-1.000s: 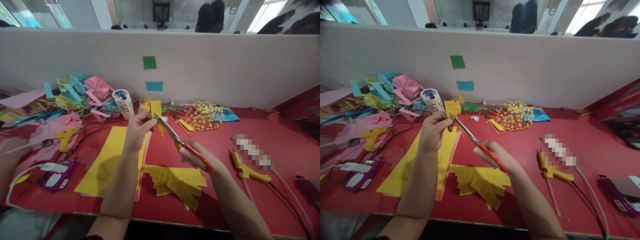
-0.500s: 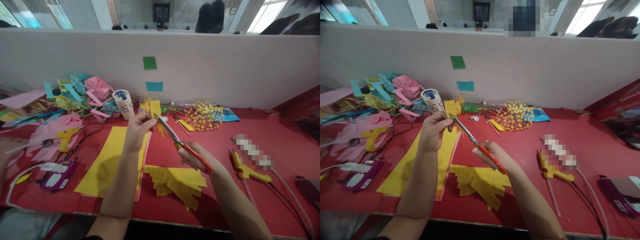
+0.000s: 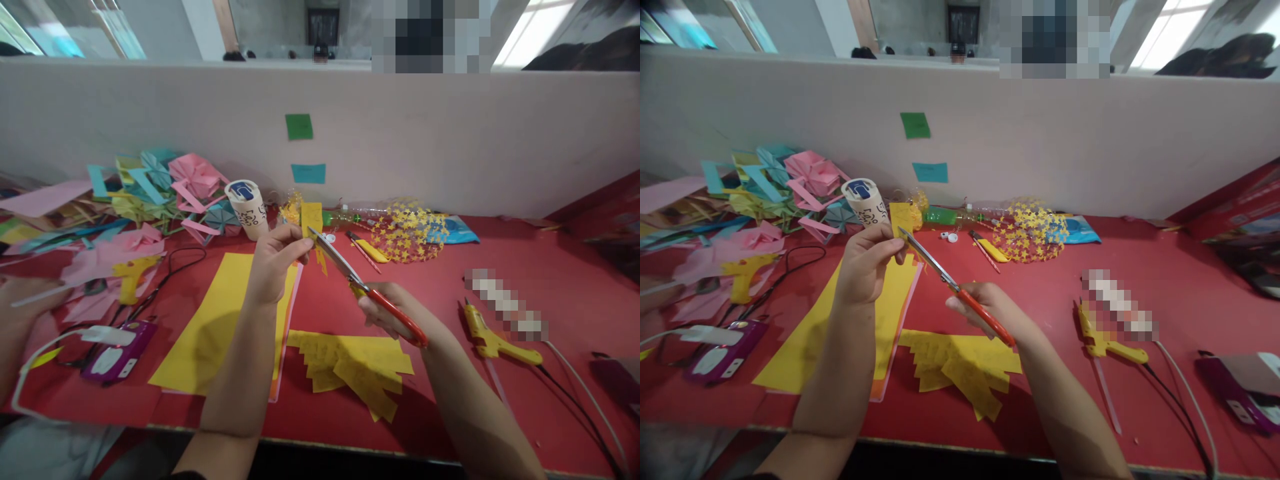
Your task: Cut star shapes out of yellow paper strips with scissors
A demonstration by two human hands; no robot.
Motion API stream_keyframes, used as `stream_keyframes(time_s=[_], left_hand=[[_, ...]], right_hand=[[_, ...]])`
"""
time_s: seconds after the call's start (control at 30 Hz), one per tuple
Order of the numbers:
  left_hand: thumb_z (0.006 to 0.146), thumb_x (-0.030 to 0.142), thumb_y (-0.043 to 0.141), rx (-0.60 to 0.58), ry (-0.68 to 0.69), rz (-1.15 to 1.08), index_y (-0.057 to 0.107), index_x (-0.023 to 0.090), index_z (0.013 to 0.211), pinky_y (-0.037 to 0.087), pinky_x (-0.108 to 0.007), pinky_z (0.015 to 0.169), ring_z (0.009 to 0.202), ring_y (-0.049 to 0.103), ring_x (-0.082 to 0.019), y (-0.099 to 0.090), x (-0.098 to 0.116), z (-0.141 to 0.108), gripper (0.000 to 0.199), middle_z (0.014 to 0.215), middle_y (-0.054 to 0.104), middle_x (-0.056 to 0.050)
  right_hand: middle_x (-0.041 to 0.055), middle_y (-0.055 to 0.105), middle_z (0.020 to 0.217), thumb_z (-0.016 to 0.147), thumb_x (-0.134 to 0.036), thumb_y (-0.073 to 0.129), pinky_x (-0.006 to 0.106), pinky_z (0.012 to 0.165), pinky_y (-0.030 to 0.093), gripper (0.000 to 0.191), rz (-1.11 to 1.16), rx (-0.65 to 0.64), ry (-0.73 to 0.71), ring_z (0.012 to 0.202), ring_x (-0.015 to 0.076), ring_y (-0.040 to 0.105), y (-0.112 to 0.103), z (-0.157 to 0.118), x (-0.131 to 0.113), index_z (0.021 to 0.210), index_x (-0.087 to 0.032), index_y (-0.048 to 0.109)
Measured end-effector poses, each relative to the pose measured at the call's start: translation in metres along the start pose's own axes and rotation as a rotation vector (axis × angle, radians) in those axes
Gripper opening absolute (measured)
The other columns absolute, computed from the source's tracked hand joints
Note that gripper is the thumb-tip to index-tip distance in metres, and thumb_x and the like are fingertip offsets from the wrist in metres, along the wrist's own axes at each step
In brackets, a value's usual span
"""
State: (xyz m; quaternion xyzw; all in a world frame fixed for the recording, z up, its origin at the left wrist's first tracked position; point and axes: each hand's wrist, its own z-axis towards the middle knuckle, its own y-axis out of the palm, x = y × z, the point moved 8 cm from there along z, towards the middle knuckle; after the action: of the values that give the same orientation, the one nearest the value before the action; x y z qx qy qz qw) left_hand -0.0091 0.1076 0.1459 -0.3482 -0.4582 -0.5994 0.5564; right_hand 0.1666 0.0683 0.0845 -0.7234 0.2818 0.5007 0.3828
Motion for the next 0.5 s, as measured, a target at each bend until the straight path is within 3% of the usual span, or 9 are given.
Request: stream_keyframes(time_s=[0.33, 0.5], left_hand=[[0.067, 0.021, 0.066, 0.092, 0.045, -0.054, 0.066, 0.019, 0.060, 0.041, -0.020, 0.048, 0.048, 0.048, -0.007, -0.0075, 0.0010, 0.0008, 0.007, 0.050, 0.055, 0.004], [0.071, 0.020, 0.064, 0.077, 0.052, -0.027, 0.065, 0.019, 0.061, 0.041, -0.020, 0.049, 0.049, 0.048, -0.008, -0.0079, 0.0001, 0.0012, 0.010, 0.052, 0.055, 0.004]], right_hand=[[-0.0099, 0.032, 0.047, 0.065, -0.078, 0.064, 0.020, 0.034, 0.024, 0.061, 0.044, -0.011, 0.037, 0.035, 0.0054, 0.033, 0.0002, -0.0006, 0.0001, 0.063, -0.024, 0.037], [-0.0086, 0.037, 0.049, 0.071, -0.075, 0.062, 0.020, 0.037, 0.026, 0.058, 0.002, -0.022, 0.005, 0.038, 0.0057, 0.034, -0.0028, -0.0024, 0.0008, 0.065, -0.023, 0.037]])
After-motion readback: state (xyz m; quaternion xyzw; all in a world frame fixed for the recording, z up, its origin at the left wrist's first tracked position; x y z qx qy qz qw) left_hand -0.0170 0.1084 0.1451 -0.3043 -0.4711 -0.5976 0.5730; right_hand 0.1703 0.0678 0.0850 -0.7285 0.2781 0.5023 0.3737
